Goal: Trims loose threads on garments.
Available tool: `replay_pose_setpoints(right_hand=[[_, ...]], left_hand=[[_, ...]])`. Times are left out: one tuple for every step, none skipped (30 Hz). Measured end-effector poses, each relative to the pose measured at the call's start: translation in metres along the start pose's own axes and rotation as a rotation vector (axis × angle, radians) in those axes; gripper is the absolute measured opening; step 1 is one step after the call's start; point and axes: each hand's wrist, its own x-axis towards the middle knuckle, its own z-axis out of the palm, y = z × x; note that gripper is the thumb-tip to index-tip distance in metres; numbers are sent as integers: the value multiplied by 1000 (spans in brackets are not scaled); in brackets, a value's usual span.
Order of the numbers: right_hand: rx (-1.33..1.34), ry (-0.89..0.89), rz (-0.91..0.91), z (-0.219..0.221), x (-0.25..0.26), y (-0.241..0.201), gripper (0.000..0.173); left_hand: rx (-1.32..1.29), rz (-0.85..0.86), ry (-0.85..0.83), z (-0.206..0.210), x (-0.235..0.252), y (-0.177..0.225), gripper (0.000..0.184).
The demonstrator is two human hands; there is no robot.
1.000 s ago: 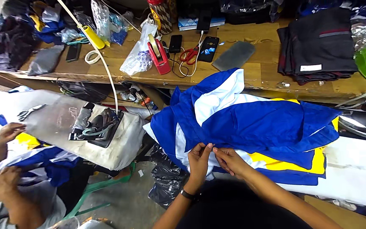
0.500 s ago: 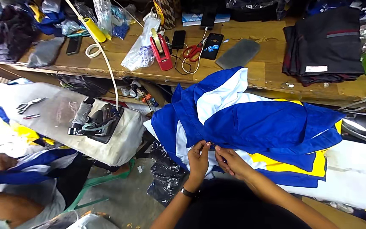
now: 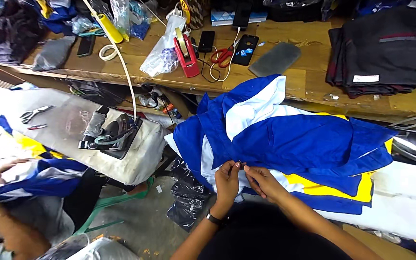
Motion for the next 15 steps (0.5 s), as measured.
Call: replay_pose_setpoints(right_hand=[[8,-7,11,0,0,-1,41],[16,-10,22,0,1,-3,42],[20,-7,31,0,2,-4,43],[24,-3,40,1,2,-4,44],[29,-2,48,2,2,-3,45],[31,-6,55,2,2,-3,45],[35,-11,58,3,1,-2,45],[44,-12,58,5,1,-1,45],[53,-10,53,6,0,1,46],[61,-8,48,7,0,2,46],[69,-8,38,8,0,3,47],[75,-11,27,8,0,3,47],[81,-14,15,9,1,5,47],[83,-16,4,10,0,6,46],[85,-14,-5,11,-1,7,46]], left_hand=[[-14,17,1,0,-1,-2,16],[-22,37,3,0,-2,-3,16],[-31,53,6,0,-1,-5,16],[-45,60,8,0,-2,-6,16],[-70,53,7,-1,-3,-6,16],[-105,30,8,0,-3,-5,16],[-144,-9,13,1,-4,-4,16],[-186,-57,23,2,-4,-3,15],[-224,-97,37,4,-4,-2,13],[-252,-125,50,6,-4,-1,11],[-273,-140,59,7,-4,0,10],[-287,-146,64,9,-4,0,10],[-297,-144,68,9,-3,1,11],[-299,-137,74,10,-4,1,12],[-302,-129,78,10,-3,1,13]])
